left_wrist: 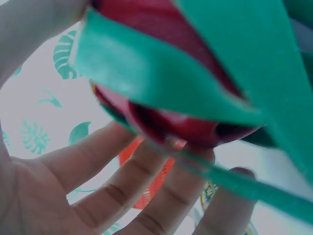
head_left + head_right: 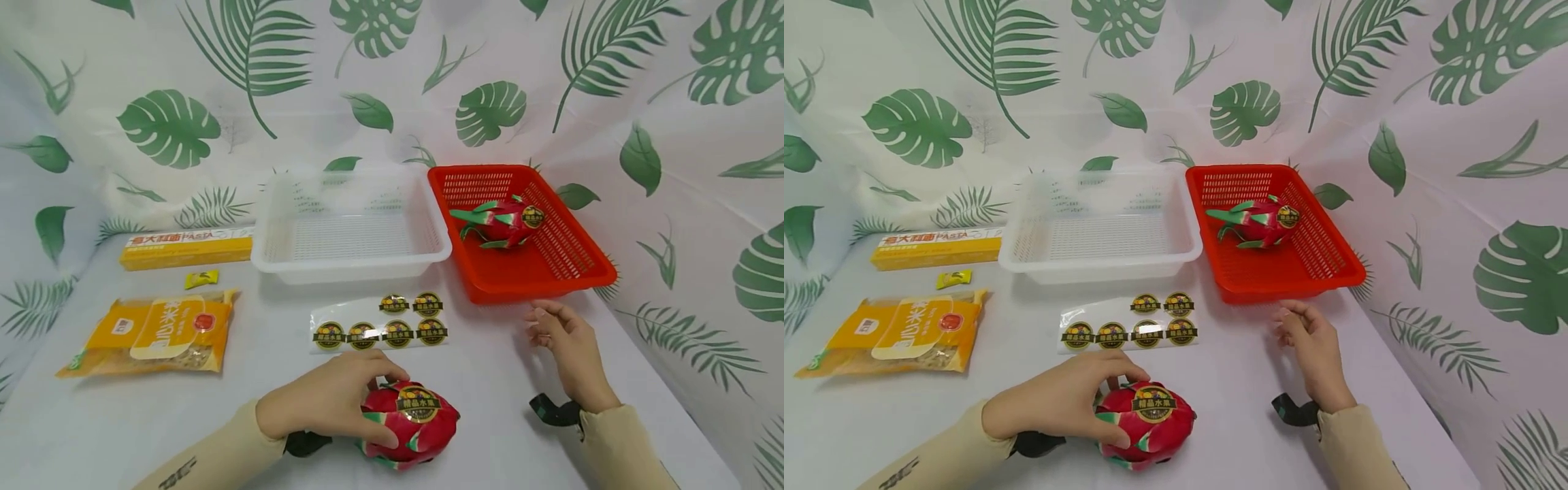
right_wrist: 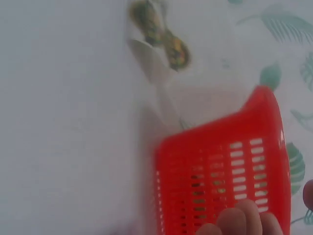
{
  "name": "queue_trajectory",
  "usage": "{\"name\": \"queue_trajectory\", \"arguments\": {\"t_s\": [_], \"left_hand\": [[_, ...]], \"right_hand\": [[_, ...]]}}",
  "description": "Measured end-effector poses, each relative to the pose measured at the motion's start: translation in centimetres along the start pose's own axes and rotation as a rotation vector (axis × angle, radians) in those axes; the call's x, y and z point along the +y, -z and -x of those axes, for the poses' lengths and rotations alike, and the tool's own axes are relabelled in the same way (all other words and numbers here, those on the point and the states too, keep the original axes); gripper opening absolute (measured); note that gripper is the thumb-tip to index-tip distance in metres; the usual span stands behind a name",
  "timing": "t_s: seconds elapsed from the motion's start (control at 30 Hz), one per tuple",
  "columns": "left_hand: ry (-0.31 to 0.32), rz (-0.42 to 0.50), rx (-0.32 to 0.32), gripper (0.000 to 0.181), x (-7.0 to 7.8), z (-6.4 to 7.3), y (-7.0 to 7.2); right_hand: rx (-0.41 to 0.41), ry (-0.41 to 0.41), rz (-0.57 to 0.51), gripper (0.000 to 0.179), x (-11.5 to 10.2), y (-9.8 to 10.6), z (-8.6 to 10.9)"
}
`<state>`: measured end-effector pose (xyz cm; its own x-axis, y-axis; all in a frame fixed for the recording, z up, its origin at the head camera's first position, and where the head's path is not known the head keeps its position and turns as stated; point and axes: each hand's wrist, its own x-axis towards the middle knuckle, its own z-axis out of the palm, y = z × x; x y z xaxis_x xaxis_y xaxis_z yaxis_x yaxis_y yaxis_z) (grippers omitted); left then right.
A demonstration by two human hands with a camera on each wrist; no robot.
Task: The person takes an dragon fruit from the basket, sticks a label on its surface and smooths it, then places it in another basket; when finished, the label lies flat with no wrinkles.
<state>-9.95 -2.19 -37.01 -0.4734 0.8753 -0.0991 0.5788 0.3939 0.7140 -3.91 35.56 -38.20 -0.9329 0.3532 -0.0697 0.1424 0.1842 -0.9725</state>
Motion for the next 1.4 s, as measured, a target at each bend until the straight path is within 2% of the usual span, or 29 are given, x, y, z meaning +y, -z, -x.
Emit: {"name": "queue_trajectory", "arguments": {"t_s": [0.17, 0.3, 0.53, 0.63, 0.73, 0.83, 0.9, 1.13, 1.27, 1.4], "left_hand": [[0.013, -0.027, -0.006, 0.066, 0.4, -0.1, 0.6], [-0.009, -0.062, 0.03, 0.063, 0.6, -0.4, 0.5], [-0.003, -0.099, 0.177, 0.064, 0.7, -1.1, 0.6], [-0.011, -0.09, 0.258, 0.065, 0.9, -1.8, 1.5], [-0.039, -0.087, 0.328, 0.066, 1.0, -2.8, 2.6], [-0.056, -0.08, 0.38, 0.065, 1.0, -4.2, 3.8], [-0.057, -0.072, 0.403, 0.065, 1.1, -5.4, 4.5], [-0.088, -0.115, 0.466, 0.063, 1.8, -10.9, 7.0], [-0.074, -0.138, 0.448, 0.065, 2.5, -13.7, 8.5], [-0.056, -0.151, 0.402, 0.068, 3.8, -16.3, 9.7]], "right_hand": [[0.013, -0.043, -0.261, 0.029, -0.4, 1.3, -2.9], [0.019, -0.047, -0.448, 0.027, -0.5, 1.7, -4.4], [0.027, -0.054, -0.728, 0.011, -1.3, 1.1, -5.3], [0.03, -0.069, -0.766, 0.01, -1.5, 1.0, -5.2], [0.014, -0.142, -0.773, 0.022, -1.8, 1.3, -5.1], [0.008, -0.231, -0.765, 0.036, -1.9, 1.6, -5.1], [0.01, -0.267, -0.771, 0.04, -1.9, 1.7, -5.0], [0.019, -0.278, -0.778, 0.037, -1.3, 1.8, -4.7], [0.026, -0.281, -0.767, 0.034, -1.1, 1.7, -4.4], [0.026, -0.268, -0.752, 0.028, -1.0, 1.5, -4.3]]}}
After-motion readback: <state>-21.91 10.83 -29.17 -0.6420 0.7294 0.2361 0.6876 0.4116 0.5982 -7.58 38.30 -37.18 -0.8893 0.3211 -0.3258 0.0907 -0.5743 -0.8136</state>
